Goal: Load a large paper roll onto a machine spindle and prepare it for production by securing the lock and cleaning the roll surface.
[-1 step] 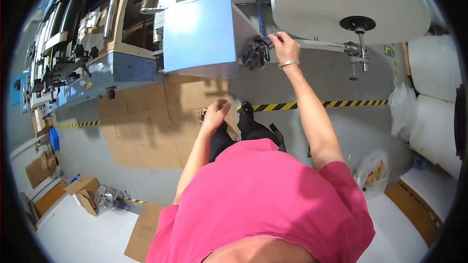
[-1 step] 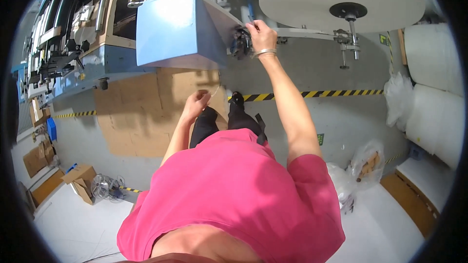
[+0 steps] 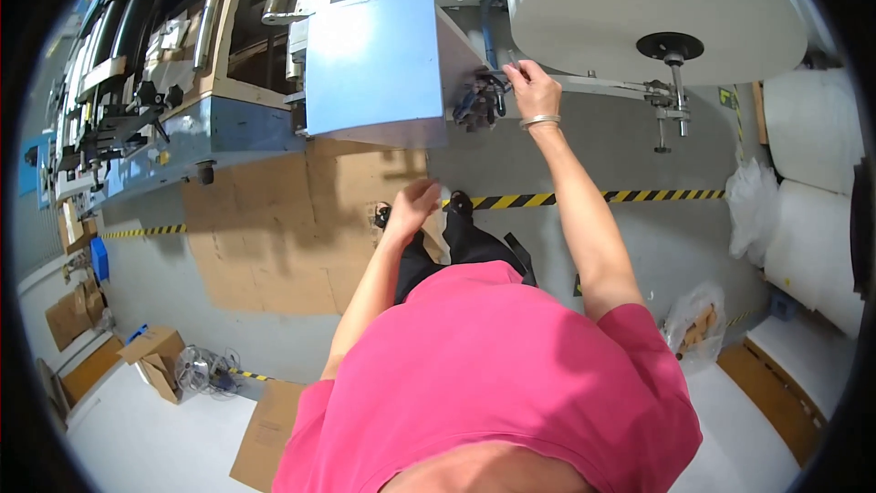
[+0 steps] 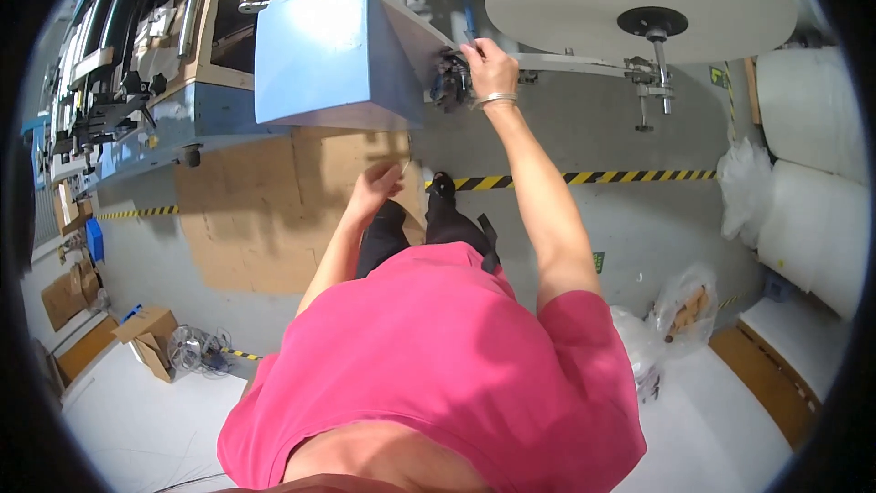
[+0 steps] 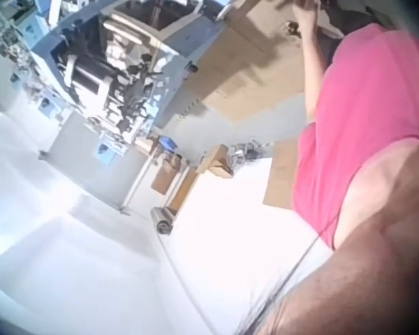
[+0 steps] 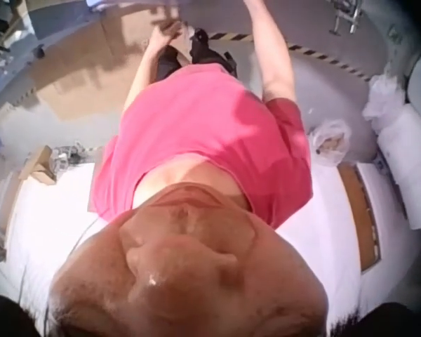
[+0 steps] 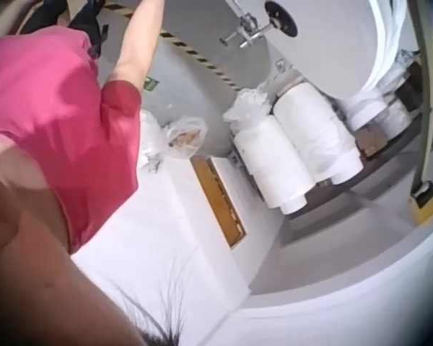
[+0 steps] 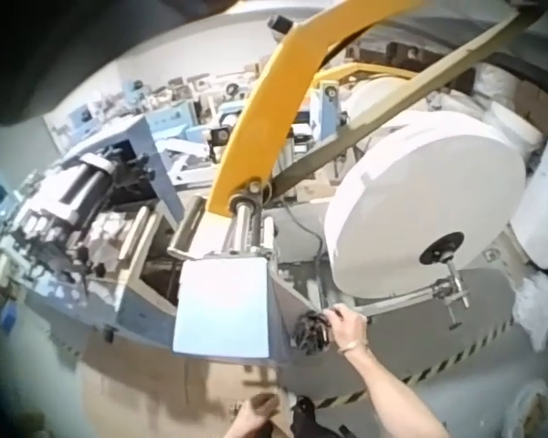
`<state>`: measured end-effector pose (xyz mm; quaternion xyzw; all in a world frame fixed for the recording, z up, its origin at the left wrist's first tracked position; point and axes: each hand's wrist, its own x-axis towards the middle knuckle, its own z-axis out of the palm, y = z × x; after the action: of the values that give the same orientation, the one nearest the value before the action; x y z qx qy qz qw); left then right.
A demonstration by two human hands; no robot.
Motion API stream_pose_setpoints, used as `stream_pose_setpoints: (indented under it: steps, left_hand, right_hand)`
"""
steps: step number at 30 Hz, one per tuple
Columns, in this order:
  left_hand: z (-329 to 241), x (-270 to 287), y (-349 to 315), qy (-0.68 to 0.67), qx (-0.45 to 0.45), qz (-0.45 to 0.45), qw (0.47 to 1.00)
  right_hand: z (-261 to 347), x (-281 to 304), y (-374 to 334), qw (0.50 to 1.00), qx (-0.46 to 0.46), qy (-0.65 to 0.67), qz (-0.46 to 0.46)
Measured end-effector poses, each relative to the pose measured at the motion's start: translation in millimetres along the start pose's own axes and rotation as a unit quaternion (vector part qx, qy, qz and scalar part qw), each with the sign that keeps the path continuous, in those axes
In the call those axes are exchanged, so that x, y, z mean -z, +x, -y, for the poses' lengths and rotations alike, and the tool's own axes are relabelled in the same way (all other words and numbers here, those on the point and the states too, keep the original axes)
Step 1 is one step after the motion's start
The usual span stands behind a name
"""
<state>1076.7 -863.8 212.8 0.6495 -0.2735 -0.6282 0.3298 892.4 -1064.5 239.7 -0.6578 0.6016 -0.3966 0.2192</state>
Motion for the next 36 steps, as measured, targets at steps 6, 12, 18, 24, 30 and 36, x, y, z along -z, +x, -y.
stream_pose_setpoints:
  steps: [6,12,18,24,30,36]
  left_hand:
    - [-61.7,-84.1,68.4,-0.318,0.041,0.061,0.945]
    - [-53.9,-101.5,102.1,-0.515,0.083,0.213,0.826]
    - [-61.3,-107.2,121.7,-0.543,0.055,0.217,0.809]
    - [-89.7,-123.0,136.1,-0.559,-0.004,0.255,0.789]
    - [-53.3,-109.9,125.3,-0.484,0.052,0.335,0.807]
    - [-31.1,-86.7,91.6,-0.415,0.165,0.171,0.878]
  right_hand:
    - [22.1,23.8,-9.2,0.999,-0.028,-0.005,0.033]
    - [18.7,51.2,-56.3,0.928,-0.273,0.215,0.134]
    - [34.9,59.1,-42.3,0.99,-0.05,0.079,0.11]
    - [32.5,38.4,-8.6,0.983,0.153,-0.087,0.044]
    - [39.7,31.9,11.7,0.934,0.294,-0.171,0.109]
    - [40.8,23.4,27.2,0.921,0.324,-0.191,0.105]
